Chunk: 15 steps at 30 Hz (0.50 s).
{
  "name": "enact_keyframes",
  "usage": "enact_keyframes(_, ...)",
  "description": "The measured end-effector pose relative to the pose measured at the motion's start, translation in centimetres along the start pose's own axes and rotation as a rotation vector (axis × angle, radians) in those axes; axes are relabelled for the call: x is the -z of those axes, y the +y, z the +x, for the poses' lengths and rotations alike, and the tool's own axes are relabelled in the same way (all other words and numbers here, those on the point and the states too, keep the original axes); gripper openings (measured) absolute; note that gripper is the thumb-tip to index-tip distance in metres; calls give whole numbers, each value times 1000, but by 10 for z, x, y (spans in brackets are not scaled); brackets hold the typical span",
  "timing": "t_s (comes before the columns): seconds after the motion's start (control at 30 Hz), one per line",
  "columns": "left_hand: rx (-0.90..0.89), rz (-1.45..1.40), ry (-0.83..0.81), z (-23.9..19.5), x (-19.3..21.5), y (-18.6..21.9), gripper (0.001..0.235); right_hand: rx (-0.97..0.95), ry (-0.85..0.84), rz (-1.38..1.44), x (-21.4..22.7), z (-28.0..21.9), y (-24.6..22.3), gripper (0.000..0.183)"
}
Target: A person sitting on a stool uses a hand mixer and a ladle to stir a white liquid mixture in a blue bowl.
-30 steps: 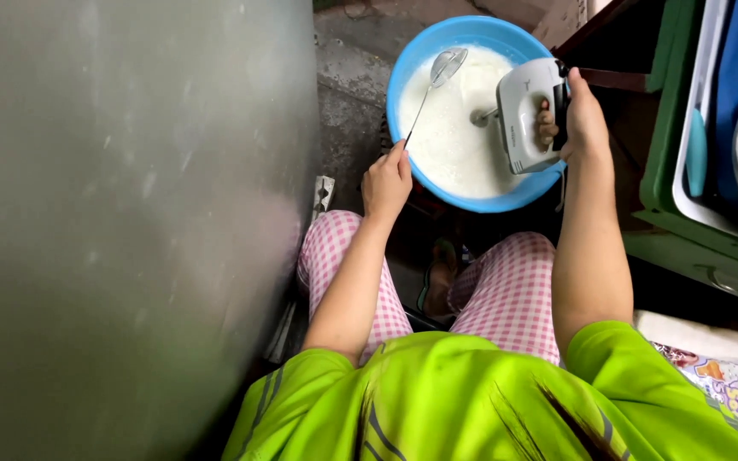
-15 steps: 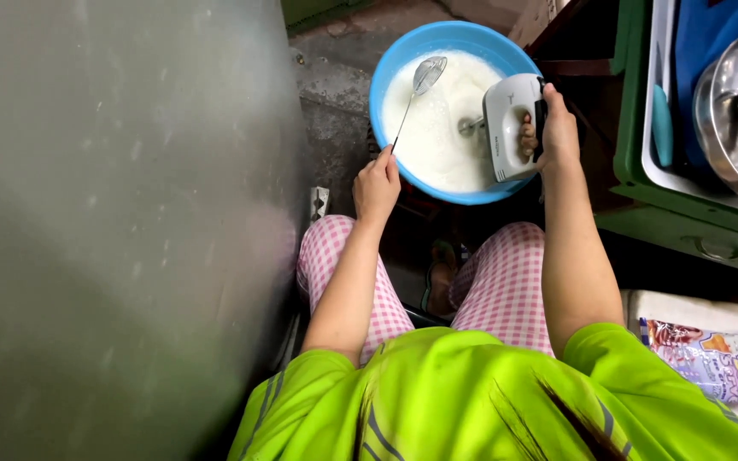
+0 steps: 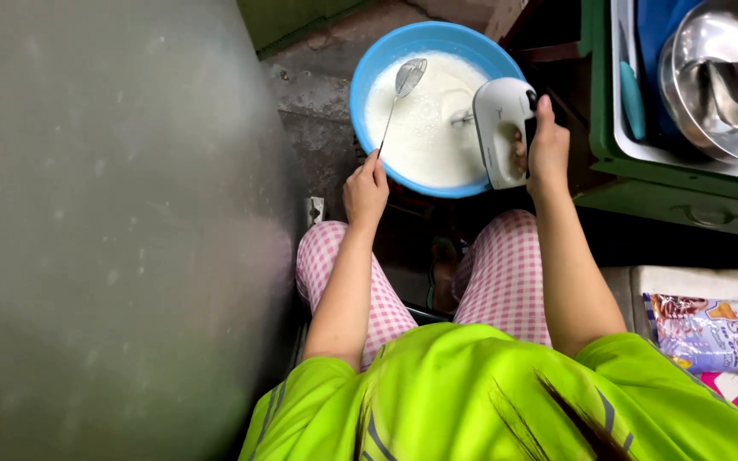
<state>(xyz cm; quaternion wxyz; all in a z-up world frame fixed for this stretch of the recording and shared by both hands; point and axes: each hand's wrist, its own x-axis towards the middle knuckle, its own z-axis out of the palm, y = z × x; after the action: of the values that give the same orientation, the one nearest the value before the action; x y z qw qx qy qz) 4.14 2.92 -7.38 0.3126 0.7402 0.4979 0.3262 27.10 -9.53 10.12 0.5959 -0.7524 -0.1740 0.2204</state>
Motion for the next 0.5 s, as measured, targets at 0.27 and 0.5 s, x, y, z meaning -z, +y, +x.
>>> enact_keyframes(0.27, -21, 136, 19, -11, 17, 24, 37, 67, 66, 113, 26, -41, 49, 69)
enact_keyframes(0.5, 87, 408, -237, 41, -6, 37, 42, 81, 114, 290, 31, -70, 78, 68)
